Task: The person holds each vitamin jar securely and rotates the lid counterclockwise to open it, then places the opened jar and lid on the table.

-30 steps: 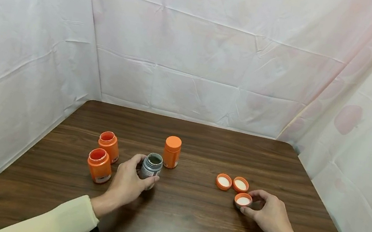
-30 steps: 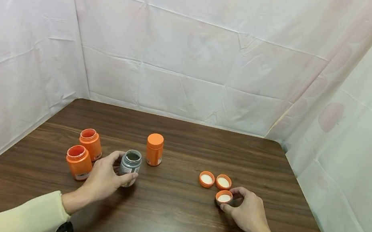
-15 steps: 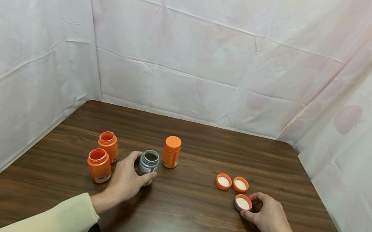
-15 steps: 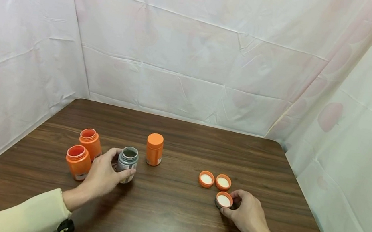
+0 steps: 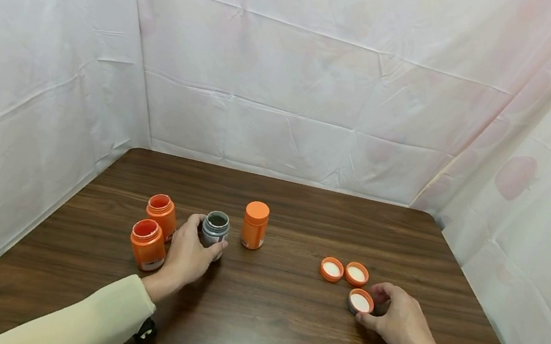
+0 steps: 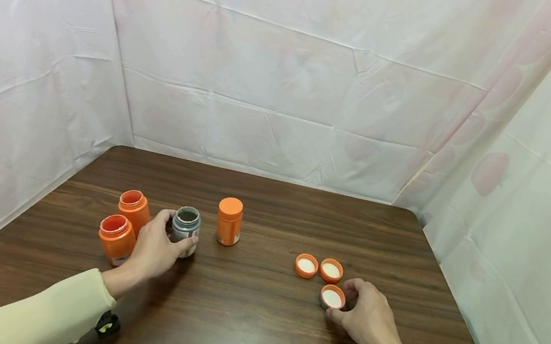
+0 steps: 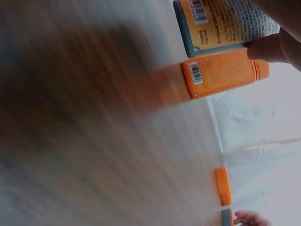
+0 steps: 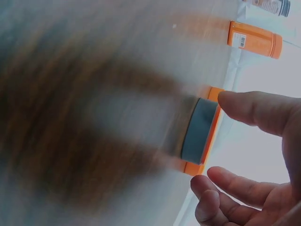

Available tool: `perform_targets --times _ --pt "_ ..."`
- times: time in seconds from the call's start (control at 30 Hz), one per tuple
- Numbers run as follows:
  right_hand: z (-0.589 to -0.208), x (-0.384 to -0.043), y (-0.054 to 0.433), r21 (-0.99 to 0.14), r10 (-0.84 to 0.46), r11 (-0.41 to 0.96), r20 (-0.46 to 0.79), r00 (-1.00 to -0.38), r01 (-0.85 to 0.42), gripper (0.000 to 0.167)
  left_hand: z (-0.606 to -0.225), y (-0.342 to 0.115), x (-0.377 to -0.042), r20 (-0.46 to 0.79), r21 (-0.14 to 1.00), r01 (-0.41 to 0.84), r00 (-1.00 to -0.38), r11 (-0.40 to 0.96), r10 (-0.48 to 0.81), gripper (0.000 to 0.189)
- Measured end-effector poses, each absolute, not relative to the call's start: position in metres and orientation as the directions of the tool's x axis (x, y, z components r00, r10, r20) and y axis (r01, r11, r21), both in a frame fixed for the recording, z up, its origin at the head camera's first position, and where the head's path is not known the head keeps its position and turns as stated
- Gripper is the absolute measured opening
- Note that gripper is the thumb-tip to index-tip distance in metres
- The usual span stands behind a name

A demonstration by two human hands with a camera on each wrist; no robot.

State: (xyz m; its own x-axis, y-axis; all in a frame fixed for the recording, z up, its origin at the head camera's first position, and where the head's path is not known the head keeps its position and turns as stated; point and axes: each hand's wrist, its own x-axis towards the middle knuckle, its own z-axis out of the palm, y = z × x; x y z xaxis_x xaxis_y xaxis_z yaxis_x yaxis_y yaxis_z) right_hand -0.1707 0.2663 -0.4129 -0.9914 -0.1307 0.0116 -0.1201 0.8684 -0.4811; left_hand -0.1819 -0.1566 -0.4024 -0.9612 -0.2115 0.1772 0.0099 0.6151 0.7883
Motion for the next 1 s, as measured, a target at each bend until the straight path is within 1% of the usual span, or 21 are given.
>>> perform_targets --times 0.23,0.6,0.87,1.0 --pt "-0.410 -0.163 0.261 -0.459 -0.166 0.868 0.089 -0.982 -0.188 0.064 -0.403 -0.160 -0.196 0.159 0.819 -0.028 -0.949 0.574 -0.273 0.068" --pt "-0.405 -0.157 0.255 -0.453 -0.190 0.859 0.153 -0.970 -0.239 0.065 -0.410 -0.160 -0.209 0.103 0.840 -0.109 -0.930 0.531 -0.353 0.069" --pt "-0.403 -0.153 0.250 -0.463 -0.200 0.847 0.176 -0.964 -0.260 0.068 -0.415 -0.160 -0.213 0.093 0.843 -0.129 -0.921 0.522 -0.378 0.069" --pt "-0.403 -0.151 0.248 -0.457 -0.203 0.848 0.188 -0.961 -0.269 0.069 -0.418 -0.161 -0.214 0.109 0.844 -0.121 -0.915 0.522 -0.388 0.068"
